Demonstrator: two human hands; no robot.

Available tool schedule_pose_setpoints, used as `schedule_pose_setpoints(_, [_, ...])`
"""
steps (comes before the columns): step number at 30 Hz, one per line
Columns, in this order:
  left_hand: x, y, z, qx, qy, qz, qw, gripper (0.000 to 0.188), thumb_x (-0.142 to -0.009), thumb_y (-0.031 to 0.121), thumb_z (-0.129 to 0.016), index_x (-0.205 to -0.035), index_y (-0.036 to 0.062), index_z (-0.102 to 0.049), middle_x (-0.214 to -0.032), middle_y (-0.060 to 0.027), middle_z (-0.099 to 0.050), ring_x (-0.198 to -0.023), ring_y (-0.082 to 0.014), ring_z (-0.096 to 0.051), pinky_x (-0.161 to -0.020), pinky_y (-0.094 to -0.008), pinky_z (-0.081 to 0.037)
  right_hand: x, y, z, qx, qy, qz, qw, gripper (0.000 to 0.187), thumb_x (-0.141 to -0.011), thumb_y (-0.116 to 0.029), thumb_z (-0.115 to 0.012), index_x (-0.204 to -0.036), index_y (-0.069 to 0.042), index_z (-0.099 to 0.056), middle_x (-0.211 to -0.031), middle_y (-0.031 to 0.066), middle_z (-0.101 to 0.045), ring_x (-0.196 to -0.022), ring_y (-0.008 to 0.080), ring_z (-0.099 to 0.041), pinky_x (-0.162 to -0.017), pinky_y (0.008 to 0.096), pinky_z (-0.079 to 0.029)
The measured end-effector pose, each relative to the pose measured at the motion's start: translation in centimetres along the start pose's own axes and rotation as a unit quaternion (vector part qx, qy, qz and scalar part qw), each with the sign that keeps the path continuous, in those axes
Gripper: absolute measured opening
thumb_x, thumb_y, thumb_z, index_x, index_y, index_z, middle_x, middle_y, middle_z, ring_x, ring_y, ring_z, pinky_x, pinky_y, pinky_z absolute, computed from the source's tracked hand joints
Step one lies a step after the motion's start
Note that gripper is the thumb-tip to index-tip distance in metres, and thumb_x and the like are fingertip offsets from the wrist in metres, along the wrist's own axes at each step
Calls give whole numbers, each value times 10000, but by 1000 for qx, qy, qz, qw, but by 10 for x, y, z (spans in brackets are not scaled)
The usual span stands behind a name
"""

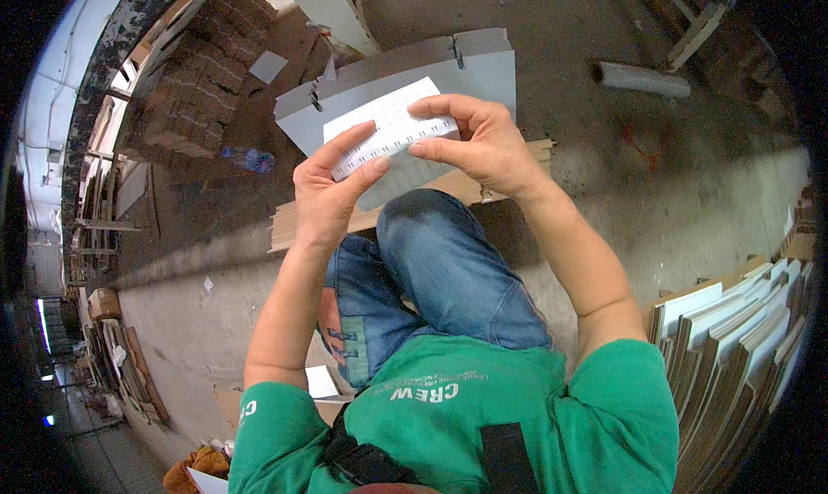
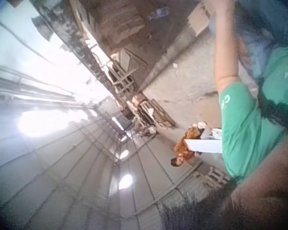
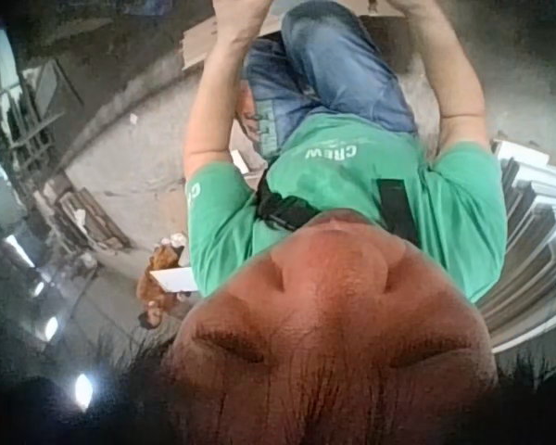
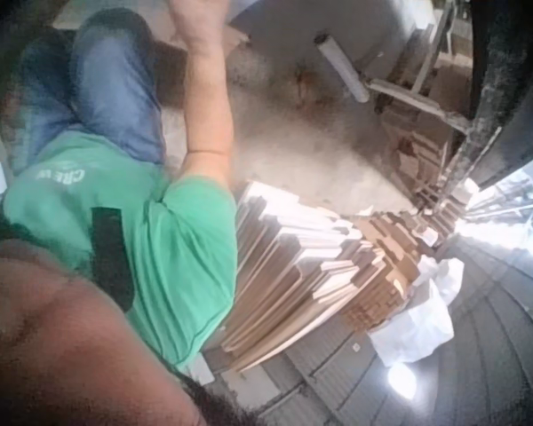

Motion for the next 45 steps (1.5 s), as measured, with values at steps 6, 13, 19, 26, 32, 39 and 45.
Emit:
schedule_pose_setpoints(6, [2,11,-1,-54,-11,-13,998,419,-669,83,-741,-1057,17,-597,-984,-79,-610,-856,-119,-572,-757,-239,-474,1,-8,-1,54,-8,17,998,278,-728,-39,-682,-981,26,-588,-867,76,-627,-766,99,-593,-662,219,-496])
schedule_pose_setpoints(13, [0,16,7,-98,-24,-21,995,259,-734,113,-694,-970,21,-642,-875,-47,-640,-818,-99,-573,-732,-228,-468,1,-3,-1,70,3,21,997,179,-722,-52,-689,-884,0,-632,-761,33,-626,-688,62,-561,-601,184,-457])
schedule_pose_setpoints(19, [-5,10,9,-89,-56,21,994,182,-769,118,-656,-912,6,-655,-796,-26,-633,-730,-67,-548,-653,-202,-450,5,0,0,112,5,-24,993,134,-732,-75,-685,-837,-2,-647,-729,22,-621,-647,50,-535,-570,176,-430])
schedule_pose_setpoints(26, [-7,-6,17,-26,-60,130,989,172,-765,113,-657,-883,-11,-638,-767,-50,-624,-696,-85,-568,-615,-200,-461,8,4,13,68,-25,-117,991,170,-779,-129,-652,-869,14,-629,-732,29,-616,-643,58,-543,-562,183,-434])
schedule_pose_setpoints(32, [-5,-11,22,69,-41,135,988,207,-775,60,-631,-955,-37,-601,-809,-73,-625,-699,-108,-588,-641,-224,-497,8,6,15,85,-24,-96,991,188,-818,-164,-612,-867,17,-623,-725,19,-604,-642,58,-540,-571,194,-445])
schedule_pose_setpoints(39, [0,-13,36,49,-53,109,991,201,-805,94,-616,-957,-38,-606,-815,-71,-628,-698,-87,-578,-636,-206,-480,5,9,14,94,-30,-63,993,198,-827,-173,-601,-866,19,-628,-720,7,-597,-626,50,-522,-553,191,-433])
schedule_pose_setpoints(45, [-1,-14,36,29,-61,103,992,215,-806,121,-621,-953,-36,-615,-796,-57,-630,-699,-72,-564,-628,-194,-462,-9,9,21,214,-26,-71,974,177,-789,-165,-635,-881,-14,-626,-752,27,-603,-670,89,-550,-595,220,-453])
Point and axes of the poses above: each hand's wrist, its own x-axis away from the middle knuckle, its own z-axis out of the back of the hand, y = z × x, the point moved 4 cm from there along -x, towards the middle knuckle
